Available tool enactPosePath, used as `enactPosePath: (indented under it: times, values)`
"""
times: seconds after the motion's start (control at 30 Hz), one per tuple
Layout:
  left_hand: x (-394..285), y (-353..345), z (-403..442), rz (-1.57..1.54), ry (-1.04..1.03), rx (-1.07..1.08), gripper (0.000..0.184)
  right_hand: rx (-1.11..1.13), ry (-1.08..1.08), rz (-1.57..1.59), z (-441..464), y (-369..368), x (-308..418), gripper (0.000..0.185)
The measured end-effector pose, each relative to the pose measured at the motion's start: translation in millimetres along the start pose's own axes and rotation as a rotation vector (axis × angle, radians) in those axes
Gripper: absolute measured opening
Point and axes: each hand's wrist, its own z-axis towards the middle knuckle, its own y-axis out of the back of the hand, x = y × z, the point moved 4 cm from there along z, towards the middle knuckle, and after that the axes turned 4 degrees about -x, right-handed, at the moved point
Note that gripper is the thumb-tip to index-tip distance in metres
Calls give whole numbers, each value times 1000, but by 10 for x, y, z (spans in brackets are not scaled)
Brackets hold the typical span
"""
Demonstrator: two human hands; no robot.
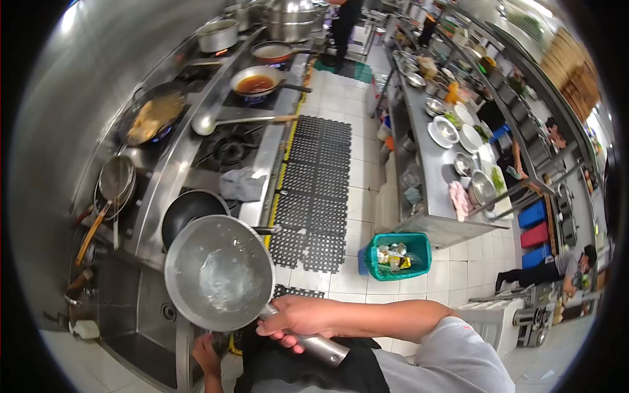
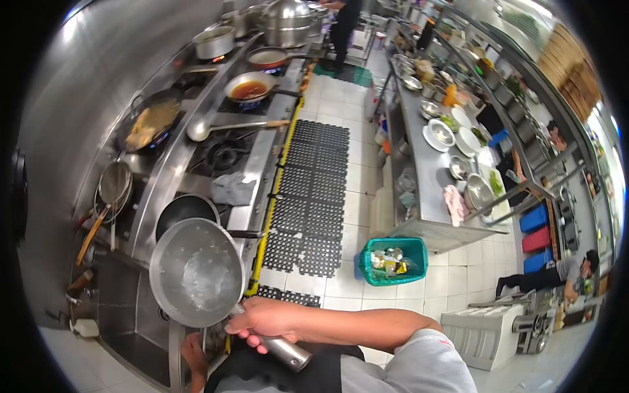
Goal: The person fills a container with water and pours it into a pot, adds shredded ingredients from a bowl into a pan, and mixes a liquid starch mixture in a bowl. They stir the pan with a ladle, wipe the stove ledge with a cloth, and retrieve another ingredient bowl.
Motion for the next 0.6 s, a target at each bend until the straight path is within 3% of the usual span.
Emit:
enactPosePath:
  times: [0.1,0.2,0.37,0.43,0.6]
  values:
    - [358,-509,-256,-5,117,226,32,-142,65,72,-593,576,43,20]
    - [1558,-1107,-767,-122,339,544,39,-269,156,165,-1020,1183,83,23]
    - [1304,-1999,-704,97,672,791,42,-497,272,325,-1538,2095,384,13]
    - [1122,-2434,-536,106,722,826,43,-501,321,401,-1658,2514,535,17]
    - [559,-3625,271,54,693,817,46,-446,406,467,-1895,3357,1203,6]
